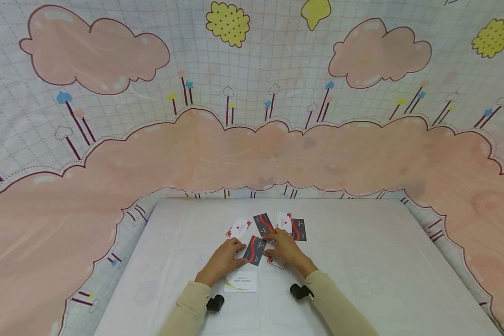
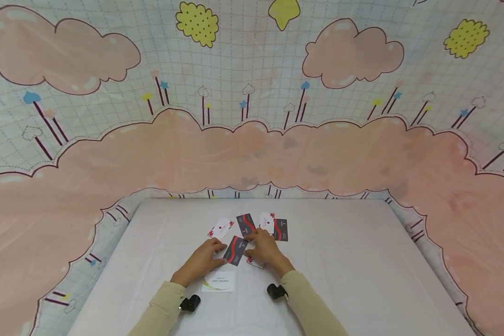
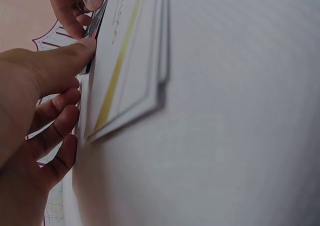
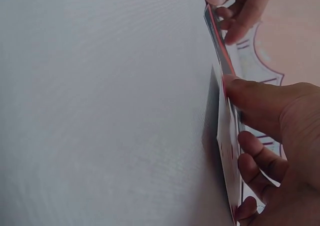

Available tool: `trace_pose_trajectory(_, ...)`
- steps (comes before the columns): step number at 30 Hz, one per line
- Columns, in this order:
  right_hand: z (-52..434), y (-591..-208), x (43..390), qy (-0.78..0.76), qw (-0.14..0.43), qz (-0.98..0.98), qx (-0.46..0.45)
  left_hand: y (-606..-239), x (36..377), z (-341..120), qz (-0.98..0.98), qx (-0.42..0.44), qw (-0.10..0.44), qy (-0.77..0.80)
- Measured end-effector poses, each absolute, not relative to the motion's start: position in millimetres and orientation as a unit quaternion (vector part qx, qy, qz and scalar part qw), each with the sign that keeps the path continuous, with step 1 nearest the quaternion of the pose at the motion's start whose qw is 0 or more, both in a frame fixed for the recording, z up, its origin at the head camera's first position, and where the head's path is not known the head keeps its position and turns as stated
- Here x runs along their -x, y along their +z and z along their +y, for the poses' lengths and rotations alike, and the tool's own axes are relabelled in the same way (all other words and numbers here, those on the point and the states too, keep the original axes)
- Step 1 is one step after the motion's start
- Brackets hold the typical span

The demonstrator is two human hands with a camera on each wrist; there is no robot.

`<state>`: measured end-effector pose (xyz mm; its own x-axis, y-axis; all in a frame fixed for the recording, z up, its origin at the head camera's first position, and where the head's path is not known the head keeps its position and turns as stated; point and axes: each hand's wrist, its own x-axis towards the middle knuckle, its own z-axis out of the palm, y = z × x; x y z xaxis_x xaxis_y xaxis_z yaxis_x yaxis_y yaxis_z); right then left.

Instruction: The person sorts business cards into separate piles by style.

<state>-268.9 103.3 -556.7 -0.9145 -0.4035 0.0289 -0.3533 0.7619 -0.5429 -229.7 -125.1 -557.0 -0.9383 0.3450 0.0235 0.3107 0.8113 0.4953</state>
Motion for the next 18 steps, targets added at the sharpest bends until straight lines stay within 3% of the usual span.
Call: trace_pose_trajectory(18, 107.0, -557.2, 266.5, -0.34, 0.0, 0.919, 0.201, -556.6, 228.5, -128.1, 0.946, -0.187, -0.016, 0.264)
